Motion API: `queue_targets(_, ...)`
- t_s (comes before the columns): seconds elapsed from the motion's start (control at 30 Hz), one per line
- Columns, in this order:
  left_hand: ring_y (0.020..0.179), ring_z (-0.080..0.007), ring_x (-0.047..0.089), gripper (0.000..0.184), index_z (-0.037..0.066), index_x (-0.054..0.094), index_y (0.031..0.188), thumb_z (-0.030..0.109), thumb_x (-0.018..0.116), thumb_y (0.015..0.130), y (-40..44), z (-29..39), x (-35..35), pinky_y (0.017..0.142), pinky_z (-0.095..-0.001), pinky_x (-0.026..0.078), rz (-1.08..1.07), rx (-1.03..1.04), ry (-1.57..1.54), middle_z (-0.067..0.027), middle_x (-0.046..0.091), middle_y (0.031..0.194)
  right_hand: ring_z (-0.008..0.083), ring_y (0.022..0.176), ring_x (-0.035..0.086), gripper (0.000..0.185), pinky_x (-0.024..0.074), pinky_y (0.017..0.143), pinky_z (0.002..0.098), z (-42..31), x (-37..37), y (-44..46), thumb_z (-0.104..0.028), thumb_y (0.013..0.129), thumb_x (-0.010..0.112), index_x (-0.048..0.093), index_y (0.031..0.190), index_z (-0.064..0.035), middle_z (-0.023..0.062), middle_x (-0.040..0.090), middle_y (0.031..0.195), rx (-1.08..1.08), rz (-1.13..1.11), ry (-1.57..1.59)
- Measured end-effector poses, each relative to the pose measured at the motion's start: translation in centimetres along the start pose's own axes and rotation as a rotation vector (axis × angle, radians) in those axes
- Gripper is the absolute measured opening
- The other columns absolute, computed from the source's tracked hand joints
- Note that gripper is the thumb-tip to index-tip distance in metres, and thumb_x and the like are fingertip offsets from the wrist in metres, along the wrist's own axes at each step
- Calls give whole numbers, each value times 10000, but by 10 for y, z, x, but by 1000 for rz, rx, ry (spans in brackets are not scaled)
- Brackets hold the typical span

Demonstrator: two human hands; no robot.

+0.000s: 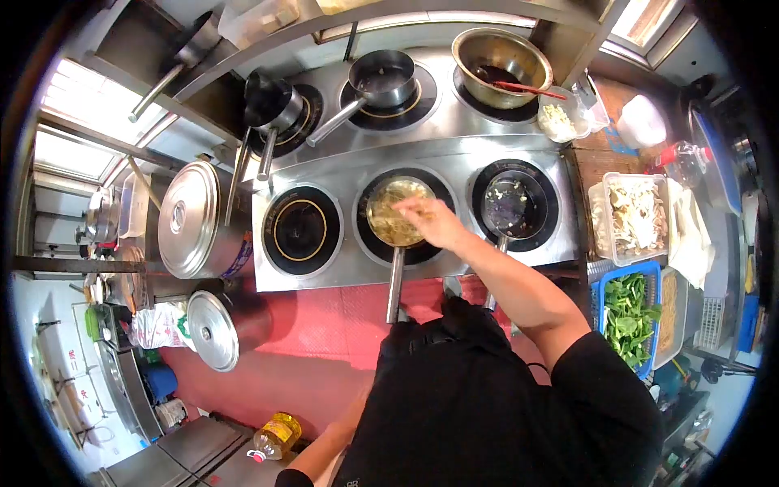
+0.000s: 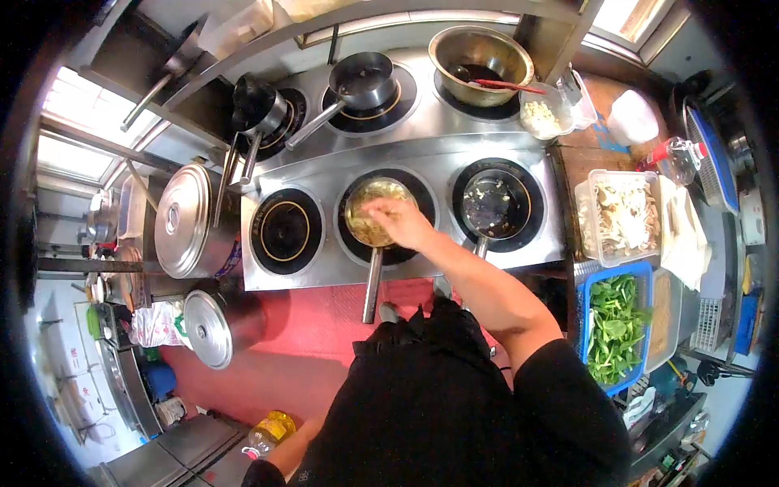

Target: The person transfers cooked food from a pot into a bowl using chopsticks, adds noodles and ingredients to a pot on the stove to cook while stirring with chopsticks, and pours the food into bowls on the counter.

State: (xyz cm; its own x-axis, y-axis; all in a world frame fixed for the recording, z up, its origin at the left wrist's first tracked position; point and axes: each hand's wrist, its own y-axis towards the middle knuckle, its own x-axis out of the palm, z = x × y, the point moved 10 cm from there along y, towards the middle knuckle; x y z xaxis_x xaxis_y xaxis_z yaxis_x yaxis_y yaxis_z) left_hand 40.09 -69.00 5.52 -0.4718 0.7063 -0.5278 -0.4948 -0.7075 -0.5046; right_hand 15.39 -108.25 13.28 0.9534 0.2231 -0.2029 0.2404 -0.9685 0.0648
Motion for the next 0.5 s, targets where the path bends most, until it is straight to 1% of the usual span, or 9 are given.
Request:
queue_targets(0.03, 1258, -398, 440, 580, 36, 390, 1409, 252, 557, 898, 4, 1, -8, 1044, -439, 372, 22, 48, 26, -241, 432, 1389, 190, 967, 654, 205, 496, 875, 307, 5, 15, -8, -147, 954, 568, 674, 1105, -56, 109, 697, 1044, 88, -92, 39)
queue_targets(0.13, 1286, -398, 416, 612, 42, 367, 1428, 257, 566, 890, 16, 0, -23, 1058, -438, 361, 59, 146, 57, -236, 399, 1429, 175, 945, 657, 202, 501, 861, 299, 4, 11, -33, -138, 952, 571, 679, 1104, -60, 104, 703, 1027, 88, -173, -75)
queue_targets(0.17, 1295, -398, 408, 623, 44, 360, 1434, 259, 570, 888, 19, -5, -24, 1062, -438, 358, 45, 136, 40, -234, 388, 1442, 166, 936, 657, 200, 503, 855, 294, 8, 1, -41, -135, 951, 573, 678, 1103, -57, 105, 705, 1020, 133, -168, -75)
queue_targets(0.27, 1342, -383, 351, 669, 46, 309, 1461, 273, 570, 888, 22, -24, -13, 1088, -428, 330, -142, -16, -162, -213, 315, 1496, 144, 920, 652, 201, 502, 843, 280, 4, -40, -56, -141, 954, 574, 676, 1103, -54, 99, 706, 1001, 218, -114, -139)
queue_targets(0.3, 1357, -378, 333, 685, 47, 292, 1470, 277, 570, 887, 23, -28, -10, 1096, -425, 321, -204, -68, -227, -206, 290, 1513, 134, 922, 642, 194, 496, 842, 269, 7, -51, -58, -130, 959, 570, 678, 1099, -50, 85, 705, 993, 299, -87, -118)
queue_targets(0.33, 1347, -382, 350, 720, 55, 277, 1478, 303, 589, 878, 22, -27, -13, 1090, -421, 328, -242, -132, -324, -216, 301, 1507, 134, 922, 642, 194, 496, 842, 269, 3, -50, -57, -130, 959, 570, 678, 1099, -50, 85, 705, 993, 296, -90, -126)
queue_targets(0.4, 1338, -386, 367, 756, 63, 261, 1487, 329, 607, 869, 22, -33, -8, 1084, -418, 335, -278, -193, -426, -227, 311, 1501, 121, 908, 627, 189, 493, 828, 262, -14, -59, -55, -115, 964, 563, 677, 1099, -49, 72, 700, 981, 170, 35, 7)
queue_targets(0.43, 1332, -387, 380, 823, 77, 227, 1499, 360, 639, 845, 25, -36, -8, 1078, -415, 343, -275, -195, -499, -234, 316, 1498, 111, 904, 618, 189, 490, 825, 257, -16, -48, -50, -105, 965, 559, 670, 1108, -51, 65, 694, 990, 88, 33, 109)
queue_targets(0.5, 1326, -388, 393, 891, 91, 193, 1511, 391, 671, 821, 27, -34, -14, 1071, -411, 350, -274, -193, -568, -241, 321, 1494, 115, 916, 618, 190, 492, 832, 265, -11, -20, -42, -108, 966, 559, 665, 1113, -50, 75, 691, 1001, 69, -12, 38)
